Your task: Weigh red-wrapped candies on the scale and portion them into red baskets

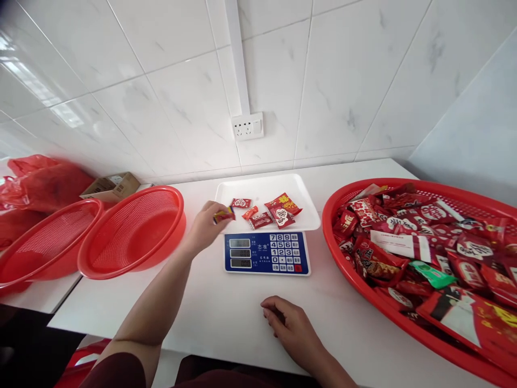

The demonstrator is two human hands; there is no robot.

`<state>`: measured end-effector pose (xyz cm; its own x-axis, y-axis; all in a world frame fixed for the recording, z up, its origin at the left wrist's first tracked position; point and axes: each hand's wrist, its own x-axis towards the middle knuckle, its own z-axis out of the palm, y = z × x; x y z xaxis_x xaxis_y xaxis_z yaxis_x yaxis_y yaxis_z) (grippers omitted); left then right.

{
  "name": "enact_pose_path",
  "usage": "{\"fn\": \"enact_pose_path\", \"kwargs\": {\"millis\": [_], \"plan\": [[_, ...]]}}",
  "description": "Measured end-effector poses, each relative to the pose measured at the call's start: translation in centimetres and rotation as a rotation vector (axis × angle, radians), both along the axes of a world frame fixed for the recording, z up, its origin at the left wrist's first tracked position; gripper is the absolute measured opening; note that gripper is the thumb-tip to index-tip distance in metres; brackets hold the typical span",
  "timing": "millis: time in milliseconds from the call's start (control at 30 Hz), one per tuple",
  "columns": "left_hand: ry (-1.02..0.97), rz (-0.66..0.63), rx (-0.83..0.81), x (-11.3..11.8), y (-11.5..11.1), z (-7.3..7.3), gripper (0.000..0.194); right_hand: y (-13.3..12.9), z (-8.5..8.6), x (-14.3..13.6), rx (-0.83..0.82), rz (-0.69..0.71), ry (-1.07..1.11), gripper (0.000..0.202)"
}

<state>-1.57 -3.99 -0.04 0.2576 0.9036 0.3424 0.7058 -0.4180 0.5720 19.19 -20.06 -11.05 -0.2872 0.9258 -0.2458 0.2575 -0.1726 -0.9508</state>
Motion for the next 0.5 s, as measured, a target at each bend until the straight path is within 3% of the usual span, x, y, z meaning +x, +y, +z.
{"fn": "enact_pose_path", "kwargs": {"millis": [133,200,267,367,500], "plan": [[0.089,0.351,0.218,-6.1,-0.8,1.8,0.013,0.0,0.4,0.0,0.000,0.015,-0.006,0.024],[0.229,0.528,0.172,-9.3,-1.3,2.2,0.018,0.1,0.5,0.0,0.000,0.023,-0.010,0.024],[0.388,0.602,0.088,-11.5,-1.7,1.8,0.025,0.1,0.6,0.0,-0.003,0.030,-0.010,0.024],[0.501,0.535,0.033,-11.7,-1.9,0.4,0.035,0.1,0.5,0.0,-0.004,0.024,-0.003,0.023],[0.407,0.254,0.038,-6.2,-0.7,-1.1,0.043,0.1,0.0,-0.2,0.003,0.014,0.004,0.024]]}}
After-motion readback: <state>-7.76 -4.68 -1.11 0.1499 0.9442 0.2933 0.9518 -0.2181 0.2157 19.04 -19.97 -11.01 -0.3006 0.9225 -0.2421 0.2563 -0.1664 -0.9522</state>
